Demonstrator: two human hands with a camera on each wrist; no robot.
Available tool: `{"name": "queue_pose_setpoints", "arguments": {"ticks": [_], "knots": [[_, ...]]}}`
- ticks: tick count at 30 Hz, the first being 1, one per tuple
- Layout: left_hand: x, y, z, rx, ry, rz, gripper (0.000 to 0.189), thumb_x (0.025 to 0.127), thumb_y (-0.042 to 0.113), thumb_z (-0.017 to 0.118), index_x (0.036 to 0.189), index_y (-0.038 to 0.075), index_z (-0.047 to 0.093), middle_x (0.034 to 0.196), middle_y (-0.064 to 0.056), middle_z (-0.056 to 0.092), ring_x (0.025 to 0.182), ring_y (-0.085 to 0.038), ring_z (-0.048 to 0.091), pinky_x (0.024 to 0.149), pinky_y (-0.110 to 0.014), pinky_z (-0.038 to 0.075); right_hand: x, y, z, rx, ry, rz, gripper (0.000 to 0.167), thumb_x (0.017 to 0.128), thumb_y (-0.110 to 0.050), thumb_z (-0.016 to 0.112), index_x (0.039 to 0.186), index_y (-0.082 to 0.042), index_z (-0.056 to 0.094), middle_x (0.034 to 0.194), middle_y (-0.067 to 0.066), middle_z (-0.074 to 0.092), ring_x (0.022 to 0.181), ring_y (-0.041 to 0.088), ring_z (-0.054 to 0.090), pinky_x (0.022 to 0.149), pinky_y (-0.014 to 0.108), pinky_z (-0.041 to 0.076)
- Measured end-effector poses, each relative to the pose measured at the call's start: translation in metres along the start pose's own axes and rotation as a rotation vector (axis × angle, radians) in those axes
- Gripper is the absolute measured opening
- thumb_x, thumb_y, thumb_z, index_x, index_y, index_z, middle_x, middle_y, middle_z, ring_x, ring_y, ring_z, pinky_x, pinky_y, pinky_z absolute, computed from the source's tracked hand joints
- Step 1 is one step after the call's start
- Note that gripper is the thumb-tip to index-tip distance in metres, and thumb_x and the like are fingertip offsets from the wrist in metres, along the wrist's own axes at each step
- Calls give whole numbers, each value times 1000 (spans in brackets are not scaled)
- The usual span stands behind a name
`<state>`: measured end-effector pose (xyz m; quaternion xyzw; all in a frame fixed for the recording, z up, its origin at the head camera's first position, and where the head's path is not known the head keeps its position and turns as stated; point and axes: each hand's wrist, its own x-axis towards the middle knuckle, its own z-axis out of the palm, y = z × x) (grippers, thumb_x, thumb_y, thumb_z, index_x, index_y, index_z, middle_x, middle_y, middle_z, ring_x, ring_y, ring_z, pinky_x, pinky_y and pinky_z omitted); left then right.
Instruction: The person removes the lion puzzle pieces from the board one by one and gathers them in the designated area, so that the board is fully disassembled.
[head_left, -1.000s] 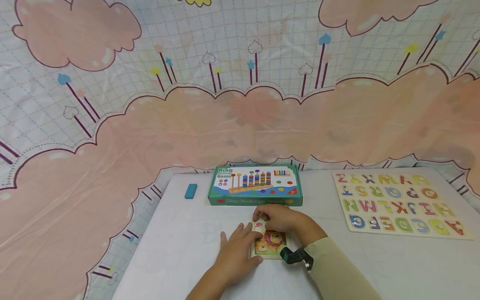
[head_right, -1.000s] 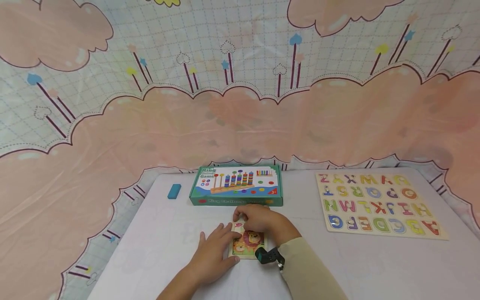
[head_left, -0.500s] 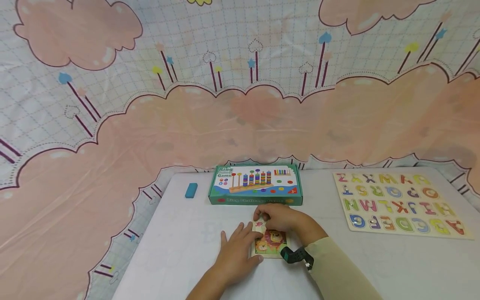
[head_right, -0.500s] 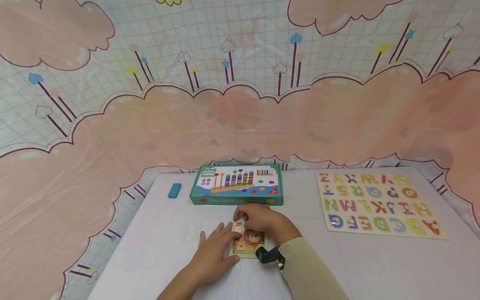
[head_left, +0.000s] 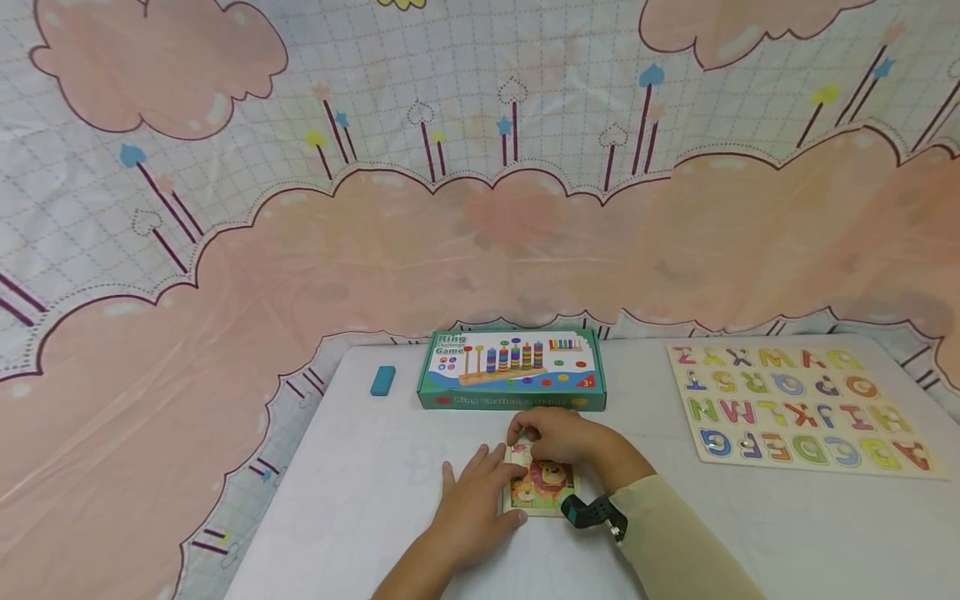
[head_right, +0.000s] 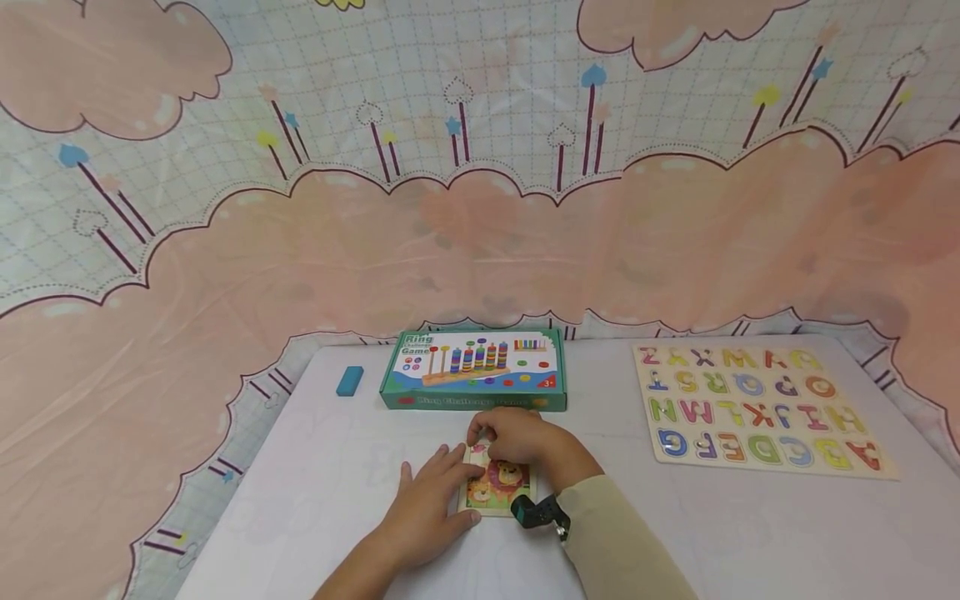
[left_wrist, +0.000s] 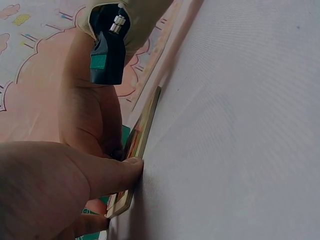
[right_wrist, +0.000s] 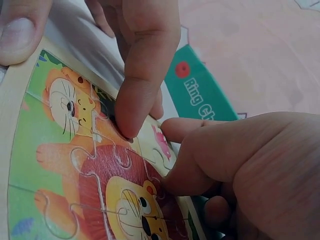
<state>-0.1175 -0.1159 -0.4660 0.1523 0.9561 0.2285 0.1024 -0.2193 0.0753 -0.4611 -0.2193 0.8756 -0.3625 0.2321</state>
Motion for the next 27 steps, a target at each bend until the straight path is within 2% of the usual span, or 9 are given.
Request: {"name": "queue_pose_setpoints", "arguments": {"ticks": [9, 16, 23, 27], "knots": [[-1, 0, -1, -3, -3, 4, 48, 91, 34, 85, 137, 25, 70, 165, -11, 47, 158, -40, 32, 111, -89, 8, 0, -1, 1, 4, 1, 18, 28, 96, 1, 72, 103, -26, 73, 96, 0, 61, 96, 20, 56, 75, 35, 51], [0, 1, -2, -2, -19, -11, 49, 93, 35, 83, 139, 26, 71, 166, -11, 46, 159, -40, 30, 111, -88, 6, -1, -1, 0, 55, -3, 19, 36, 93, 10, 69, 103, -24, 74, 99, 0, 63, 98, 22, 57, 78, 35, 55], [-2, 1, -4, -4, -27, -12, 49, 94, 35, 83, 140, 26, 70, 167, -11, 44, 159, -40, 29, 112, -88, 6, -3, -2, -1, 53, 16, -14, 40, 90, 12, 70, 103, -25, 73, 109, -5, 66, 105, 21, 57, 93, 41, 56], [-2, 2, -4, 4, -25, -3, 49, 94, 36, 82, 141, 25, 69, 167, -12, 44, 159, -40, 30, 112, -88, 7, -5, 1, -2, 18, 34, -55, 41, 90, 12, 72, 103, -27, 73, 110, -7, 64, 106, 20, 56, 96, 42, 54]]}}
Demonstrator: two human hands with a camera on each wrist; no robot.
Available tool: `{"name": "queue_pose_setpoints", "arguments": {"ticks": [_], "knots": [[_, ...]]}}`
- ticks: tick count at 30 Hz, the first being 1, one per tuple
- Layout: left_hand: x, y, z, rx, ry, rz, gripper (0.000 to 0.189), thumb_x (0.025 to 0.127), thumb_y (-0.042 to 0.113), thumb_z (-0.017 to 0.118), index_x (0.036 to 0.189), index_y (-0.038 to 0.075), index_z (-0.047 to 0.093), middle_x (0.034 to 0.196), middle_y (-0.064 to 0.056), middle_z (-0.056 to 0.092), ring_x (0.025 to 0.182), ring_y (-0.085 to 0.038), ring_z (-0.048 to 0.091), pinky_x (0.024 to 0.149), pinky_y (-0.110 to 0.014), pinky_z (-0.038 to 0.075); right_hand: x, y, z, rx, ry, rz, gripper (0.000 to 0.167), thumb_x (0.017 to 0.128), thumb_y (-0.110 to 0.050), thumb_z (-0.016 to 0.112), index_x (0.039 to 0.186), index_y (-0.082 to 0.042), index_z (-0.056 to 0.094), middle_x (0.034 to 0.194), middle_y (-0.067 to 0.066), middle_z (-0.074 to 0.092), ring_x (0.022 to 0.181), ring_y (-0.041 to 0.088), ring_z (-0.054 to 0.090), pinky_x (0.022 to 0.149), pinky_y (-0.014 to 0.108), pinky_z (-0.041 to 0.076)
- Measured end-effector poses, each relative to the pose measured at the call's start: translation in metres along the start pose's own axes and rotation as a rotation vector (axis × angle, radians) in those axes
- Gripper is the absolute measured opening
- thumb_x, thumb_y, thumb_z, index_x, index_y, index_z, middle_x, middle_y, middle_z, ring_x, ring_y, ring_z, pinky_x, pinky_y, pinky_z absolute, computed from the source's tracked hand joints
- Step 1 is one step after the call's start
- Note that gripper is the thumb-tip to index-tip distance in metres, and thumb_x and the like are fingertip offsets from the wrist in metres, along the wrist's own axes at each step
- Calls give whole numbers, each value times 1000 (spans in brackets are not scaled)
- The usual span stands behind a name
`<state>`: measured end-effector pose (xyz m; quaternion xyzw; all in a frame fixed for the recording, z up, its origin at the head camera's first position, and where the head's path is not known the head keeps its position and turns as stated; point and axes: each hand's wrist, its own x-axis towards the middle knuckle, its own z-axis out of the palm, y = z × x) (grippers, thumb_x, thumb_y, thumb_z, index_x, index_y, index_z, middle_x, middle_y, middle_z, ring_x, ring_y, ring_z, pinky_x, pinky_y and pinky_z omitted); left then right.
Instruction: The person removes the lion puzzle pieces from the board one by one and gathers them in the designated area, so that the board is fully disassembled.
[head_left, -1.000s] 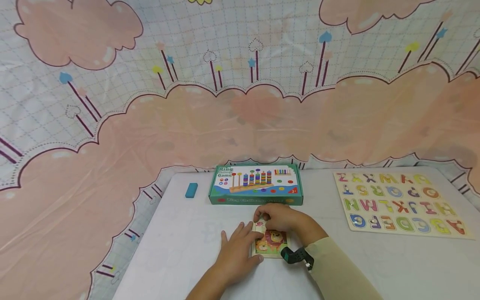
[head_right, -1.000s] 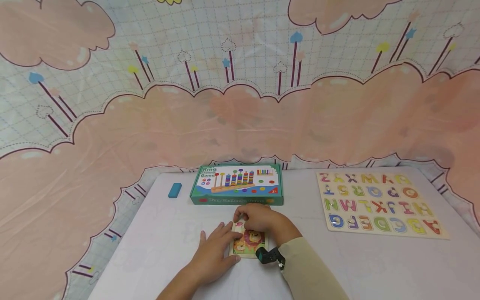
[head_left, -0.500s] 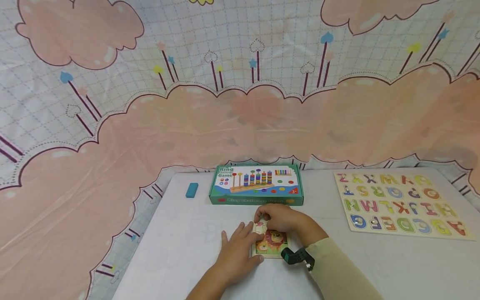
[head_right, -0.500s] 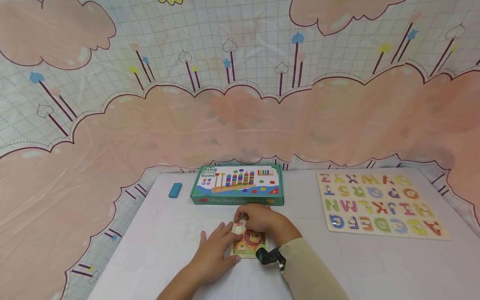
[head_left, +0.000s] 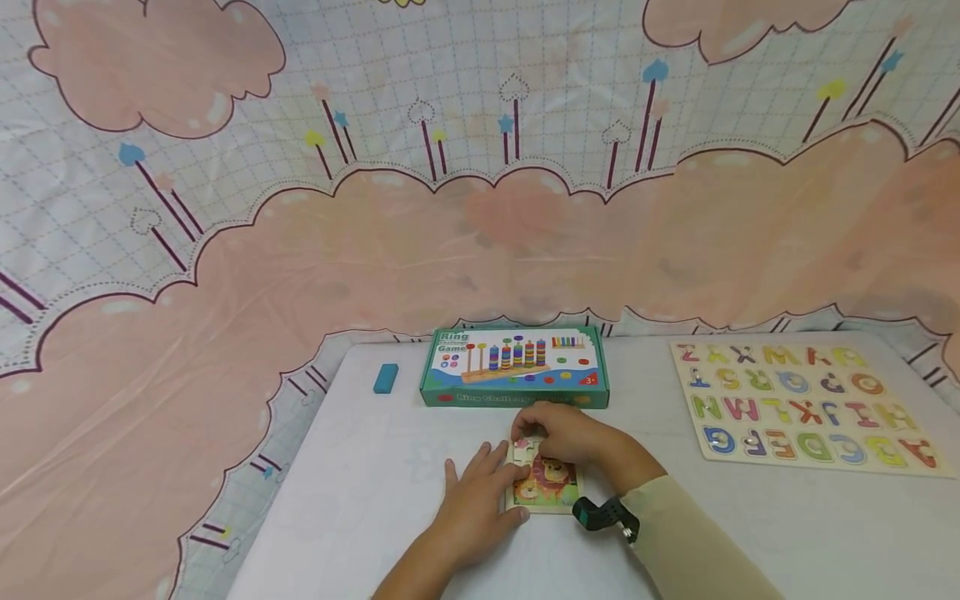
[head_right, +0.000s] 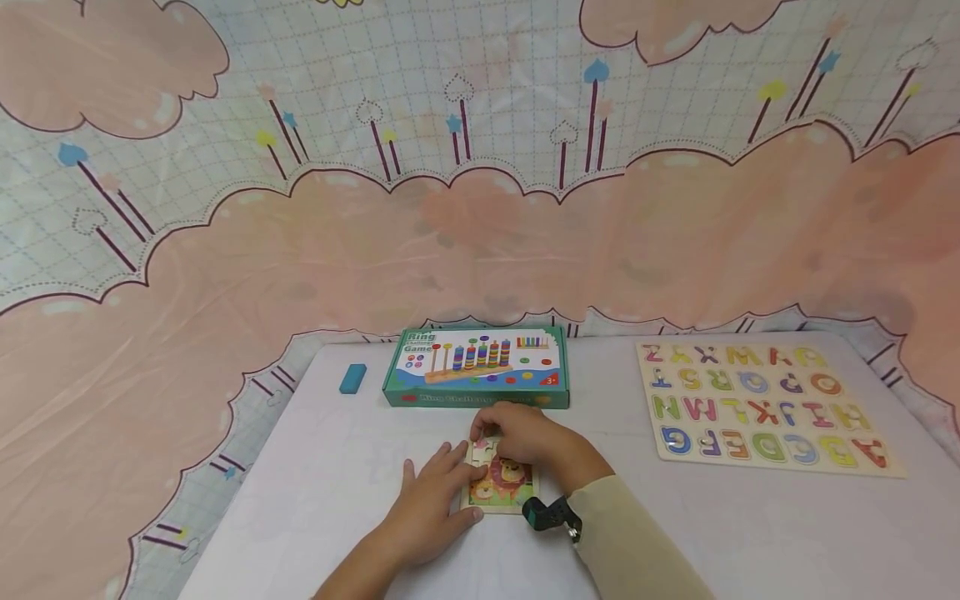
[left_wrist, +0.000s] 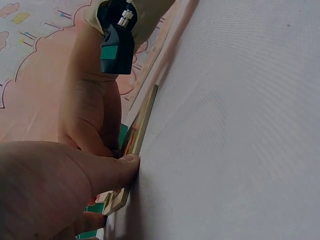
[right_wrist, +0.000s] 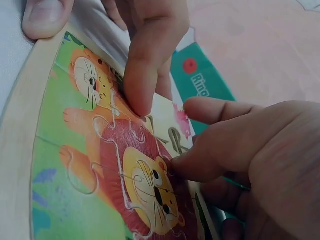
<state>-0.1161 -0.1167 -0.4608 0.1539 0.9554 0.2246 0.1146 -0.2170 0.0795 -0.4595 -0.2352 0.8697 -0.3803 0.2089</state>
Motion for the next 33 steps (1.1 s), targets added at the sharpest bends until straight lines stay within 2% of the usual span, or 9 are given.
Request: {"name": "queue_pose_setpoints", "arguments": {"ticks": [6, 11, 17, 26, 33], "knots": [[0, 2, -1, -6, -2, 3, 50, 95, 38, 81, 143, 26, 69, 168, -11, 43, 159, -39, 28, 113, -87, 6, -1, 6, -2, 2, -11, -70, 39, 92, 11, 69, 107, -24, 73, 106, -8, 67, 103, 19, 58, 97, 42, 53], [-1, 3, -2, -4, 0, 11, 51, 95, 38, 81, 143, 26, 68, 168, -12, 43, 159, -39, 28, 113, -87, 7, -5, 6, -5, 41, -19, -104, 26, 98, 2, 69, 110, -21, 72, 105, -6, 67, 100, 19, 59, 91, 39, 54], [0, 2, -1, -4, -1, 12, 50, 95, 38, 81, 142, 26, 69, 168, -12, 44, 159, -39, 29, 113, -87, 7, -5, 8, -5, 95, -6, -74, 17, 103, -5, 69, 110, -21, 71, 104, -4, 67, 100, 19, 60, 91, 39, 54], [1, -1, 0, -13, -8, -5, 49, 96, 38, 80, 143, 27, 68, 169, -10, 41, 160, -39, 26, 113, -86, 4, -5, 8, -9, 211, 16, -68, 15, 103, -5, 67, 112, -15, 73, 105, 0, 67, 99, 22, 60, 89, 39, 53], [2, -3, 3, -15, -11, -9, 51, 95, 39, 81, 144, 28, 68, 169, -10, 41, 161, -39, 25, 114, -86, 3, -9, 12, -15, 225, 6, -58, 12, 102, -7, 68, 112, -14, 73, 100, 1, 66, 95, 21, 60, 83, 37, 52]]}}
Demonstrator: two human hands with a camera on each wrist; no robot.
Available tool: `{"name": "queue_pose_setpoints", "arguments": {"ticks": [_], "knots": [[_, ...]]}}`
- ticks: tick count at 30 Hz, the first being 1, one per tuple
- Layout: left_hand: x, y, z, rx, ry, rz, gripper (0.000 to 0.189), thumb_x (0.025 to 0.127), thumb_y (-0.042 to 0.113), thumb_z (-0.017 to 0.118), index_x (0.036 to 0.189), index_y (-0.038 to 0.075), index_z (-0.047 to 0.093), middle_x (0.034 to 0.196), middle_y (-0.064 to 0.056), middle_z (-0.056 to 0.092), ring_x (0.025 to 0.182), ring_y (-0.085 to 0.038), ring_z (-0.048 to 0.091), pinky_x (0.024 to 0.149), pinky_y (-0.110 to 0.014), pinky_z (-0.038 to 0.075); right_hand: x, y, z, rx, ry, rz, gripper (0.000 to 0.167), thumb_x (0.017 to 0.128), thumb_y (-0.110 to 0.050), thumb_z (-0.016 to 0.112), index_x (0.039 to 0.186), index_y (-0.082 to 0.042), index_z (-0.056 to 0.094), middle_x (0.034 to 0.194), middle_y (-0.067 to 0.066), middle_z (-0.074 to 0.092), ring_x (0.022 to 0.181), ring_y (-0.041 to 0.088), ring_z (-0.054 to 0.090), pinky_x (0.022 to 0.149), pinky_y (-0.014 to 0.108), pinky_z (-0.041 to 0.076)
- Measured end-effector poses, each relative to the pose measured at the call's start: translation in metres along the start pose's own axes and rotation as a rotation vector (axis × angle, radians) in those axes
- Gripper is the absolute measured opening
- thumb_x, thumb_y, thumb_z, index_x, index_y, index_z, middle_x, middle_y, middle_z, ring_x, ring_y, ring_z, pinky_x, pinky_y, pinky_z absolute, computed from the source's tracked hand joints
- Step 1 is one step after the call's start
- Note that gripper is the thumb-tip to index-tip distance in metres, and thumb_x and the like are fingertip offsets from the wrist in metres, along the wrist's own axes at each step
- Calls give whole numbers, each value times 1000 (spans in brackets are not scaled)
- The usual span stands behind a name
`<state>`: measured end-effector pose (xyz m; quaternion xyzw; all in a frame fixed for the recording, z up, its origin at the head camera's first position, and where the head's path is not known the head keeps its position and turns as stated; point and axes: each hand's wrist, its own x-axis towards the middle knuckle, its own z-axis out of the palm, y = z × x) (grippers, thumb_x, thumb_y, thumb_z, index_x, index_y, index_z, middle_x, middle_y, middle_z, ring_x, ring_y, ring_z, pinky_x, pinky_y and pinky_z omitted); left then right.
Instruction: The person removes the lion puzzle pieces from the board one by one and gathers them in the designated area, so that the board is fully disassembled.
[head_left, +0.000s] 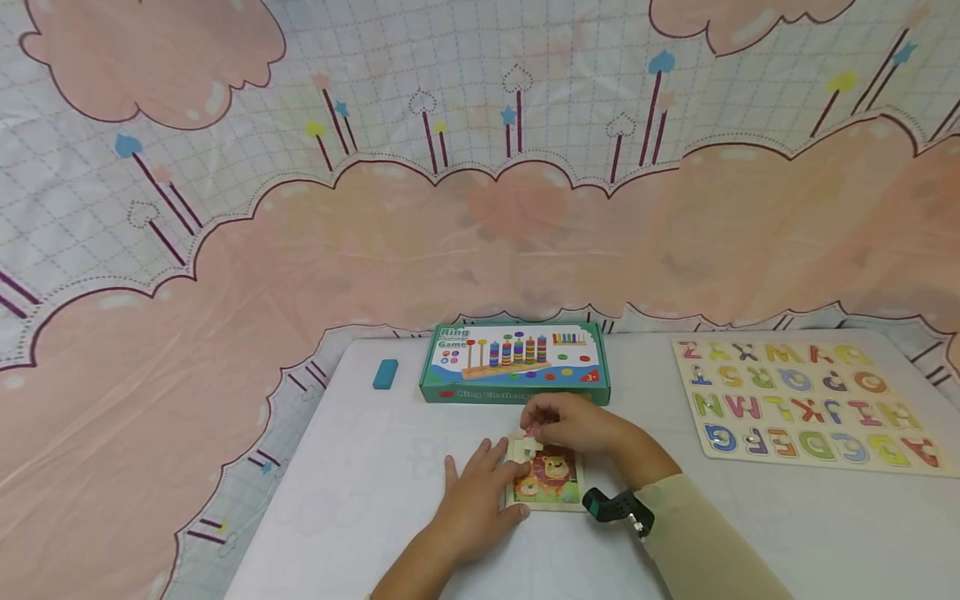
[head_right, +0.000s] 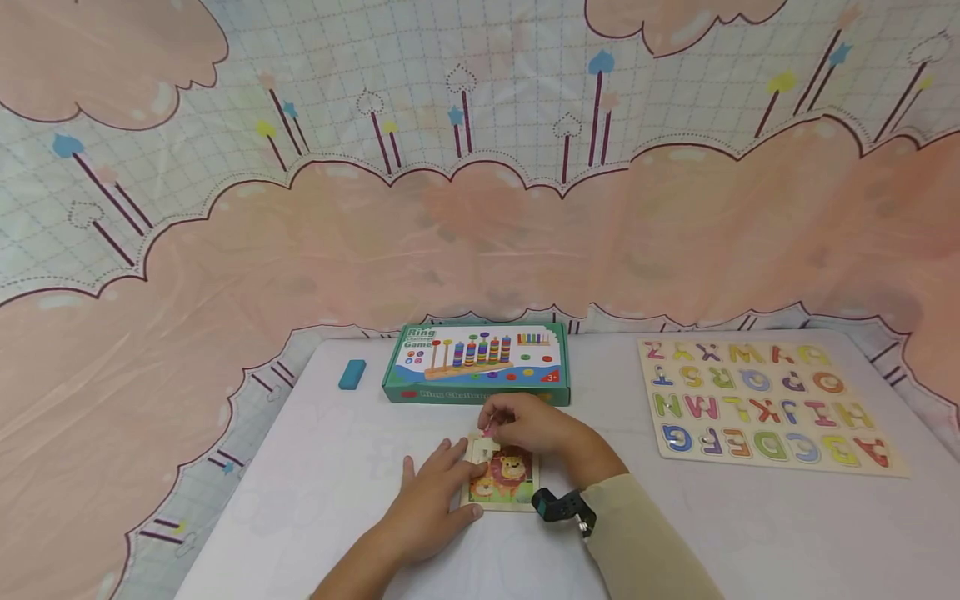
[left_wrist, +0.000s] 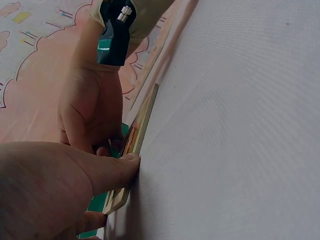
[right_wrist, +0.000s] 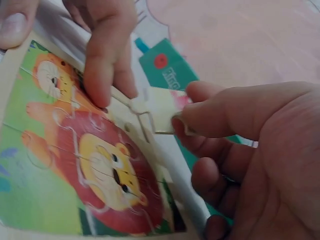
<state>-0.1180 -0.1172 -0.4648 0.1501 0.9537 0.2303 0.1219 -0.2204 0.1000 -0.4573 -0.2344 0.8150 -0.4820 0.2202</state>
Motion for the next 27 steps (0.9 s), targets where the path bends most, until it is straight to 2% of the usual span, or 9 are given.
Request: {"name": "queue_pose_setpoints", "arguments": {"ticks": [7, 14, 21, 27], "knots": [[-1, 1, -2, 2, -4, -9, 51, 96, 39, 80, 144, 28, 68, 170, -10, 41, 161, -38, 24, 114, -86, 2, -7, 0, -10, 39, -20, 9, 10, 103, -5, 66, 111, -7, 72, 98, 4, 67, 90, 23, 60, 80, 37, 51], [-1, 1, -1, 1, 2, -7, 51, 95, 39, 81, 144, 27, 68, 169, -10, 41, 161, -37, 24, 115, -85, 2, -15, 6, -18, 13, -13, 7, 8, 105, -9, 66, 111, -7, 71, 100, 2, 67, 96, 23, 60, 85, 38, 52], [-1, 1, -1, -1, 3, -16, 52, 95, 39, 81, 144, 27, 68, 170, -9, 41, 162, -37, 23, 115, -84, 2, -26, 10, -25, 37, 4, 39, 9, 104, -8, 66, 111, -6, 71, 96, 5, 64, 90, 24, 59, 78, 37, 51], [-2, 1, 0, -1, 2, -9, 53, 95, 39, 81, 145, 27, 68, 170, -9, 40, 161, -37, 24, 116, -84, 3, -35, 14, -32, 0, 19, 58, 8, 103, -7, 67, 110, -9, 72, 95, 5, 63, 94, 24, 57, 80, 38, 49]]}}
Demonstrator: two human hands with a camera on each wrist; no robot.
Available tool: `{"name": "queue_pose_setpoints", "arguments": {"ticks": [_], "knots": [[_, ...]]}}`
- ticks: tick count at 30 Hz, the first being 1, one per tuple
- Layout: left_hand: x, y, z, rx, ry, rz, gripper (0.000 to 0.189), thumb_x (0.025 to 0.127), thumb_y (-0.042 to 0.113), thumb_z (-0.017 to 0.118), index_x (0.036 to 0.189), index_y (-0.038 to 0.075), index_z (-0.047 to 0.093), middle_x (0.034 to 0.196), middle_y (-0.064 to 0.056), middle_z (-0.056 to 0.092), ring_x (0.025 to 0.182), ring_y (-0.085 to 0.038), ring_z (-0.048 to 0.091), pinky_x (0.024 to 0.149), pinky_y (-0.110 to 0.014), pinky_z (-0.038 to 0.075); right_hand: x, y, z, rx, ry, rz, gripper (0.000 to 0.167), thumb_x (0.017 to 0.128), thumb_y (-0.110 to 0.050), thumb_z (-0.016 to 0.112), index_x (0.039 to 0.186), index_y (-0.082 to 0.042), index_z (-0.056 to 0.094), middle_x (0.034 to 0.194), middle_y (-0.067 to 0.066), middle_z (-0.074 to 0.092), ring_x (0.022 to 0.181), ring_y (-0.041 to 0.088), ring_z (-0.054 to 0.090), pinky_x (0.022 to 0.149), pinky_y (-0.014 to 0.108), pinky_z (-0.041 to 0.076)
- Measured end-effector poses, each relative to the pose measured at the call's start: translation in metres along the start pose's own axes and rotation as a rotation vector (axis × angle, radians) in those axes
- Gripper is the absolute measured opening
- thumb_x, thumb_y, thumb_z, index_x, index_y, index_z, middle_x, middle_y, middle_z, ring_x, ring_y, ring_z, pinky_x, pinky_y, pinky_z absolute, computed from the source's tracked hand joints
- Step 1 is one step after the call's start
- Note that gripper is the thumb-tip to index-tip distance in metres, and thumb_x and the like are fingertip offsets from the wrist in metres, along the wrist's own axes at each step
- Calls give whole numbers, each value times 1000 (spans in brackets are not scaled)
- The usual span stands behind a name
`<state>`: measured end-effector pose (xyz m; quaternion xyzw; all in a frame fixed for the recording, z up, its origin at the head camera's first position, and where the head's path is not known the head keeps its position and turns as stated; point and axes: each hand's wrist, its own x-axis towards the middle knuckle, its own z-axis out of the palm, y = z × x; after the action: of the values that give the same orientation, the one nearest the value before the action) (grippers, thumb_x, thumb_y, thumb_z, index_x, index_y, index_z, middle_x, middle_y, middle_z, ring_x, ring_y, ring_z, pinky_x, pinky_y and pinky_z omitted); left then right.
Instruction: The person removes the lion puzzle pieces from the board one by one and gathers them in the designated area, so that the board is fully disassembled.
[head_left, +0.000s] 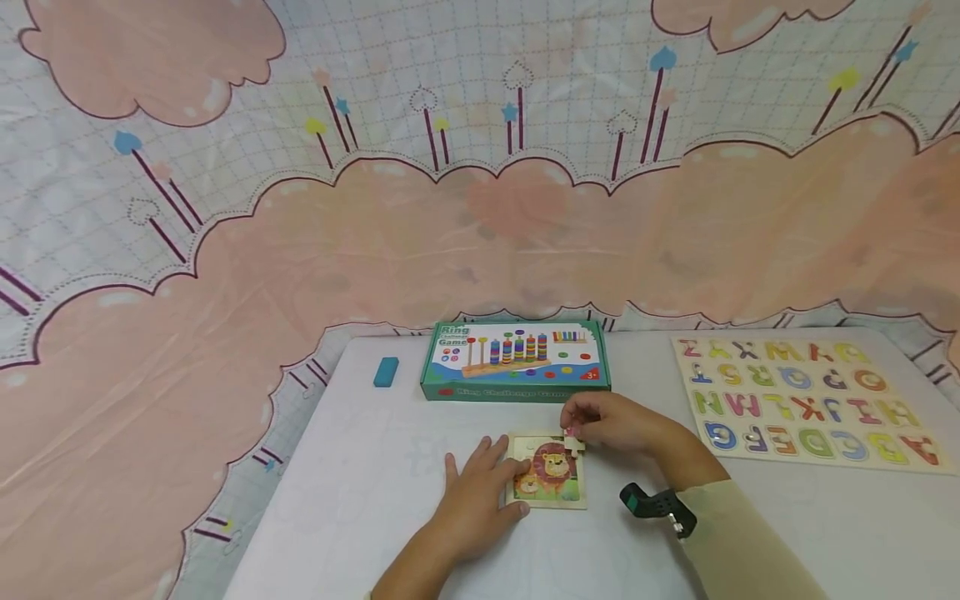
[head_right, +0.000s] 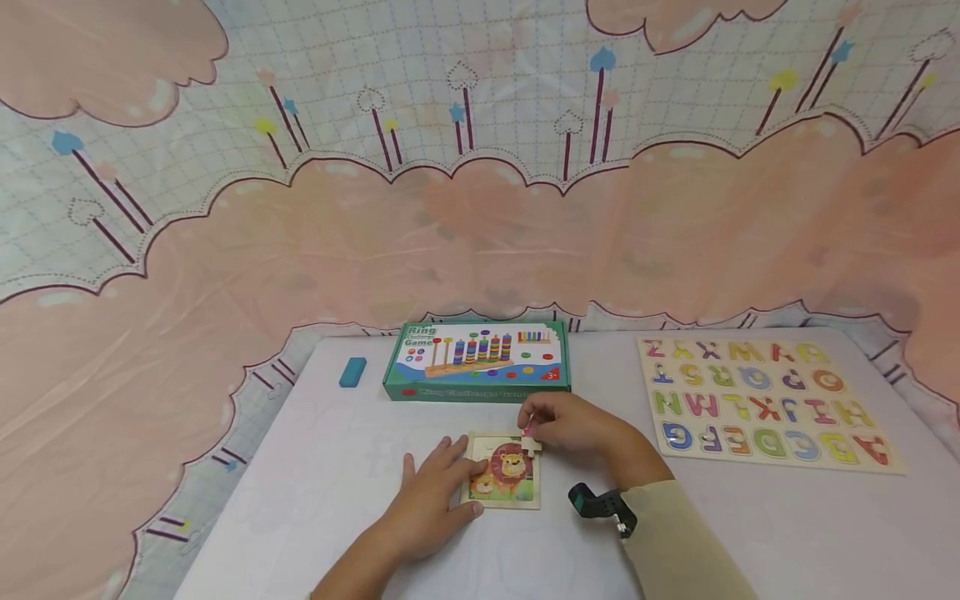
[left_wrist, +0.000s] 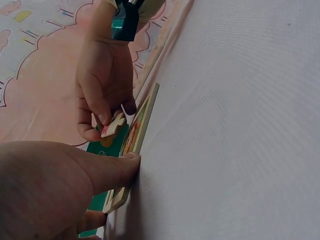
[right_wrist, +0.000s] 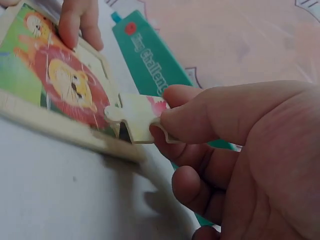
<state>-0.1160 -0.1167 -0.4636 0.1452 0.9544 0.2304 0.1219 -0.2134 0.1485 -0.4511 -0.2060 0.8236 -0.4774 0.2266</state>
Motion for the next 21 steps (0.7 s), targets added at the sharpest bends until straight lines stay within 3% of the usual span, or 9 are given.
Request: {"name": "queue_pose_setpoints", "arguments": {"ticks": [14, 21], "knots": [[-1, 0, 2, 6, 4, 2, 53, 96, 39, 80, 146, 26, 67, 170, -9, 40, 162, -36, 23, 116, -84, 3, -11, 17, -8, -93, 54, 33, 9, 103, -6, 69, 105, -15, 71, 97, 2, 64, 97, 23, 57, 84, 39, 49], [-2, 1, 1, 10, 3, 6, 53, 96, 38, 80, 146, 25, 67, 170, -10, 40, 161, -37, 24, 116, -84, 3, -11, 20, -4, -171, 90, -29, 13, 99, -2, 71, 103, -14, 72, 95, -2, 65, 93, 19, 58, 83, 34, 51]]}}
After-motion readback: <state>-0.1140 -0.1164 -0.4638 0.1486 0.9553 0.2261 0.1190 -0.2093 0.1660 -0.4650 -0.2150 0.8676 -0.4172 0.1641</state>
